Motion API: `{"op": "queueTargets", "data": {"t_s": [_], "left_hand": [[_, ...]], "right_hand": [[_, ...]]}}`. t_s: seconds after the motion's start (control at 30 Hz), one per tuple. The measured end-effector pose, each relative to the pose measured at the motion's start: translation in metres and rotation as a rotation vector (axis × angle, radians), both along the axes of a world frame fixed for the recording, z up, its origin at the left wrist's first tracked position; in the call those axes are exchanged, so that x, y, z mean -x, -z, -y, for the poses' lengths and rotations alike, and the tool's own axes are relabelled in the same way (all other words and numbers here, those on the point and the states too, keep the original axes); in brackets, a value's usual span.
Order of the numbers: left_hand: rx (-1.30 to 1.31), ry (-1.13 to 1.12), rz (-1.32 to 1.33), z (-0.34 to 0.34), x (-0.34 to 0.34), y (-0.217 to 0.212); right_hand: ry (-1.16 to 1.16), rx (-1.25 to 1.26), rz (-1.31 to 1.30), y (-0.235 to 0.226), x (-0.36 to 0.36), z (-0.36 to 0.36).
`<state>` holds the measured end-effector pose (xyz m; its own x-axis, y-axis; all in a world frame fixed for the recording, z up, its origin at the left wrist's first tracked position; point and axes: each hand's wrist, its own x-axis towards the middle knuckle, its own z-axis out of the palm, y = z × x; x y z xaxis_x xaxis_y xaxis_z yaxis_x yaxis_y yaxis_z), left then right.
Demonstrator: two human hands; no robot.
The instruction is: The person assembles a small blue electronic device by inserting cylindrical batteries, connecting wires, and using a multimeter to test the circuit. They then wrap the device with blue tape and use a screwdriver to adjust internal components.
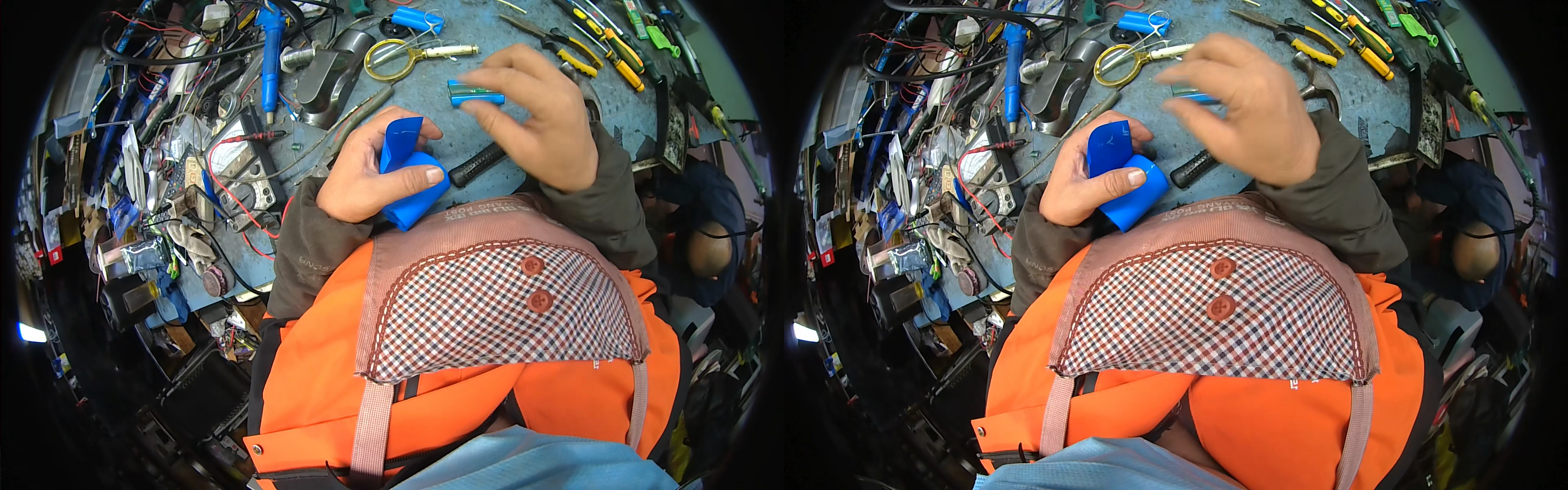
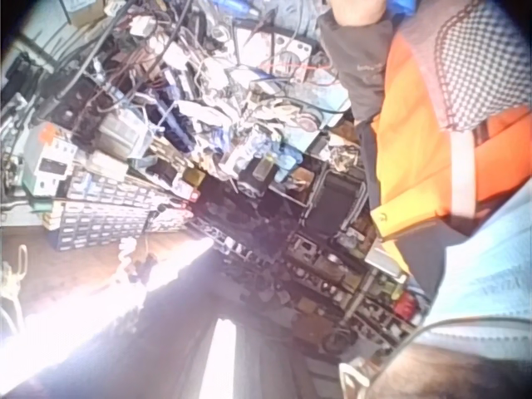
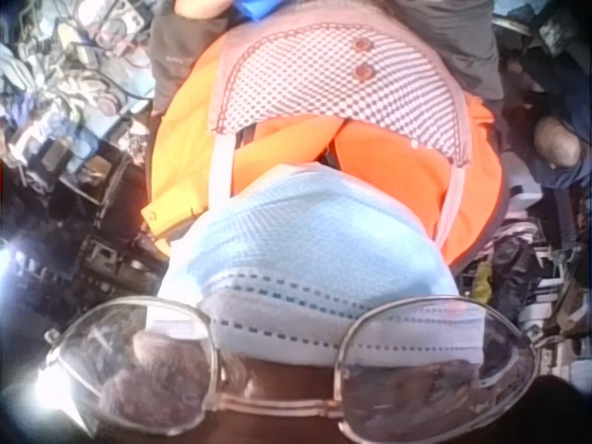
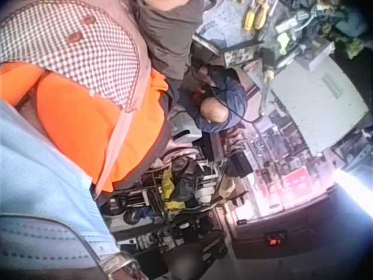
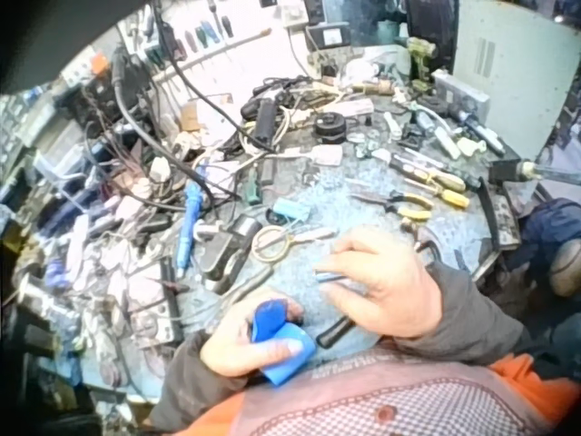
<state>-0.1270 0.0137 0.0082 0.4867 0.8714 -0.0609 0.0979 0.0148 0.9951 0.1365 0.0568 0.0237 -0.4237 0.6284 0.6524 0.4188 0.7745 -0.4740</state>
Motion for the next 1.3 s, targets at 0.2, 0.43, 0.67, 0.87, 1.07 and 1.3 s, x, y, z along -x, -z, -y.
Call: {"op": "queueTargets", "data": {"t_s": [0.2,0.43,0.67,0.87,1.07,1.3], "left_hand": [[0.048,0.014,0.084,0.001,-0.002,0.001],[0.025,0.056,0.092,-0.001,0.000,-0.001],[0.126,0.031,0.146,0.001,-0.003,-0.009],[0.107,0.053,0.120,-0.001,-0.003,-0.008],[0.038,0.068,0.086,0.001,-0.003,0.006],[-0.097,0.044,0.018,0.004,-0.011,0.000]], "right_hand": [[-0.207,-0.087,-0.053,-0.003,0.037,0.005],[-0.157,-0.250,0.032,0.004,0.039,0.008],[-0.142,-0.326,0.031,0.012,0.039,0.009],[-0.206,-0.220,-0.046,0.012,0.043,0.008],[-0.191,0.071,-0.058,0.012,0.049,0.013],[-0.259,0.003,0.066,-0.001,0.041,0.013]]}}
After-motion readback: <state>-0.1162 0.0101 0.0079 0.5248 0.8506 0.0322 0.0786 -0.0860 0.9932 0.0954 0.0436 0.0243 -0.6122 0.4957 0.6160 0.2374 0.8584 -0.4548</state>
